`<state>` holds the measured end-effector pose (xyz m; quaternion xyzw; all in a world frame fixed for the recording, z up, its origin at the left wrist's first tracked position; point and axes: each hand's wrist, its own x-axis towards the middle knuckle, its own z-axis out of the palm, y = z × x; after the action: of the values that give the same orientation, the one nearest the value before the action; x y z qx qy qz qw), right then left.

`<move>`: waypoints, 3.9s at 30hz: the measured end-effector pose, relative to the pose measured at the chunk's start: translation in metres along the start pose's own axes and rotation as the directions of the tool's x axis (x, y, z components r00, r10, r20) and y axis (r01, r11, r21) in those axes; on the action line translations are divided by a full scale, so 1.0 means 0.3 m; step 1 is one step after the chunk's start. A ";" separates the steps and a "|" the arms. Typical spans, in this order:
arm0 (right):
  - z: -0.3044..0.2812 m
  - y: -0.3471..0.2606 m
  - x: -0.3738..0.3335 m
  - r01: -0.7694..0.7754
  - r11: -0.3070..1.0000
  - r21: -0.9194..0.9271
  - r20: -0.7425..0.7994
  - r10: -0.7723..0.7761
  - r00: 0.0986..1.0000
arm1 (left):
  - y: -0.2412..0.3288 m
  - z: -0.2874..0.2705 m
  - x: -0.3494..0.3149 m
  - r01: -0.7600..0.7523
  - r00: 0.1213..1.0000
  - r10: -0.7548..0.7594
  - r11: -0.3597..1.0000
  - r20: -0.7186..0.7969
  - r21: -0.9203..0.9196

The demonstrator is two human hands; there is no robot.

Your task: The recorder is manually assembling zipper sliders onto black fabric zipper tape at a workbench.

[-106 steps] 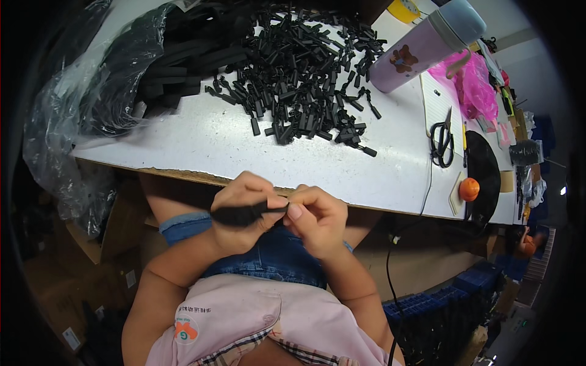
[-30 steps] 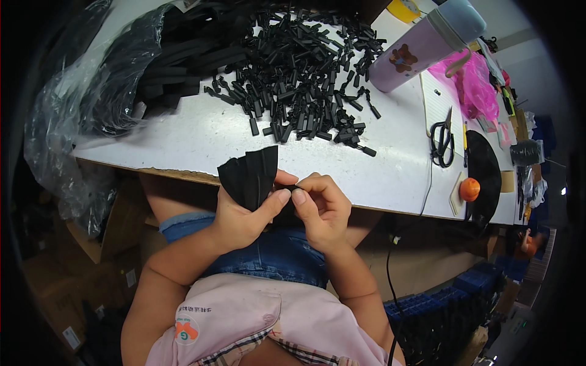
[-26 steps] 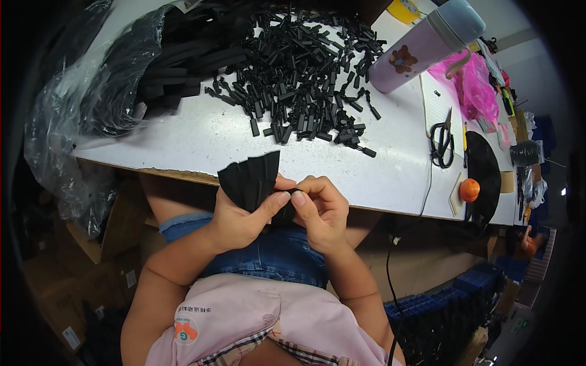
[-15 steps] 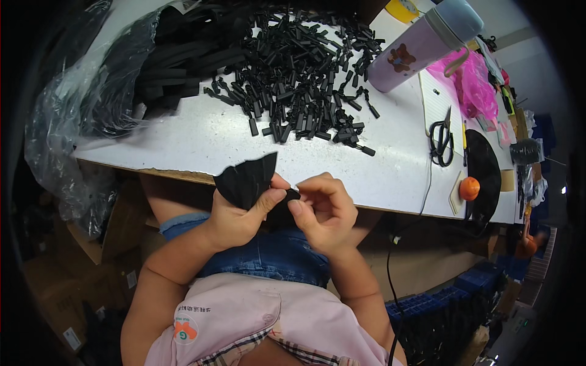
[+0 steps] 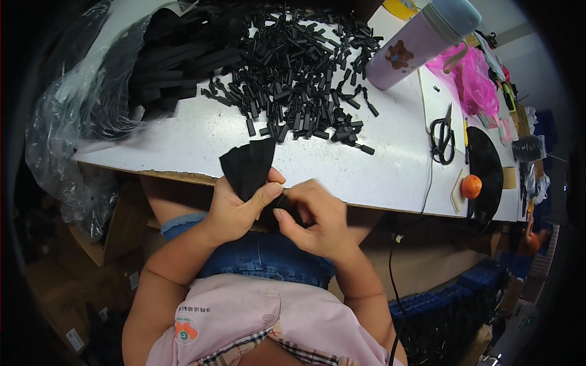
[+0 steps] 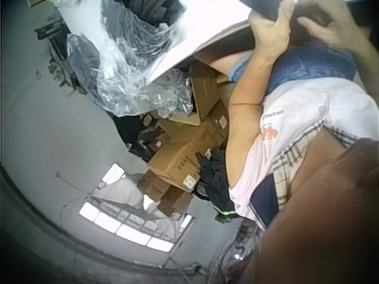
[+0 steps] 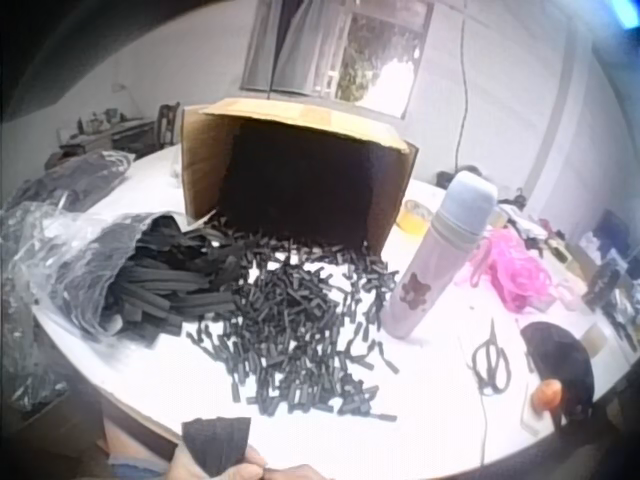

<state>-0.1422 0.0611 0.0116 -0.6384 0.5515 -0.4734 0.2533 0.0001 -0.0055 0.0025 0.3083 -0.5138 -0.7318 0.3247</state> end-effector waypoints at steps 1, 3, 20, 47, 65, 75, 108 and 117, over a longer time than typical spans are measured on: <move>-0.003 -0.029 0.016 0.044 0.999 -0.022 -0.121 -0.046 0.992 | -0.002 0.006 -0.002 -0.012 1.000 0.012 0.999 -0.003 0.045; 0.004 -0.016 0.043 0.177 0.976 -0.127 -0.140 -0.195 0.971 | -0.007 0.004 -0.008 0.020 0.999 -0.025 0.992 0.041 0.126; 0.011 0.007 0.022 -0.009 0.874 0.485 -0.017 0.020 1.000 | -0.001 -0.012 -0.019 -0.078 0.987 0.096 0.988 0.131 -0.135; -0.097 0.122 0.211 -0.150 0.635 -0.758 -0.287 -0.118 0.951 | -0.029 0.001 -0.012 -0.132 0.990 0.132 0.991 -0.055 0.021; -0.050 0.011 0.051 -0.086 0.961 0.262 -0.048 0.102 0.994 | -0.031 0.032 0.016 -0.181 0.982 0.185 0.980 -0.047 0.077; -0.058 0.012 0.052 0.180 0.979 -0.091 -0.082 -0.187 0.979 | -0.022 0.036 0.019 -0.204 0.978 0.210 0.955 -0.007 0.216; 0.027 0.040 -0.015 -0.164 0.620 0.767 -0.085 0.352 0.932 | -0.023 0.060 -0.001 -0.179 0.978 0.177 0.984 -0.107 -0.008; -0.027 0.037 -0.002 -0.418 0.292 0.860 0.266 0.443 0.856 | -0.012 0.044 0.009 0.005 0.999 0.003 0.983 0.044 -0.184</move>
<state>-0.1546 0.0602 0.0054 -0.2253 0.3655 -0.6130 0.6632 -0.0124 0.0004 0.0023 0.2608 -0.4508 -0.7831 0.3400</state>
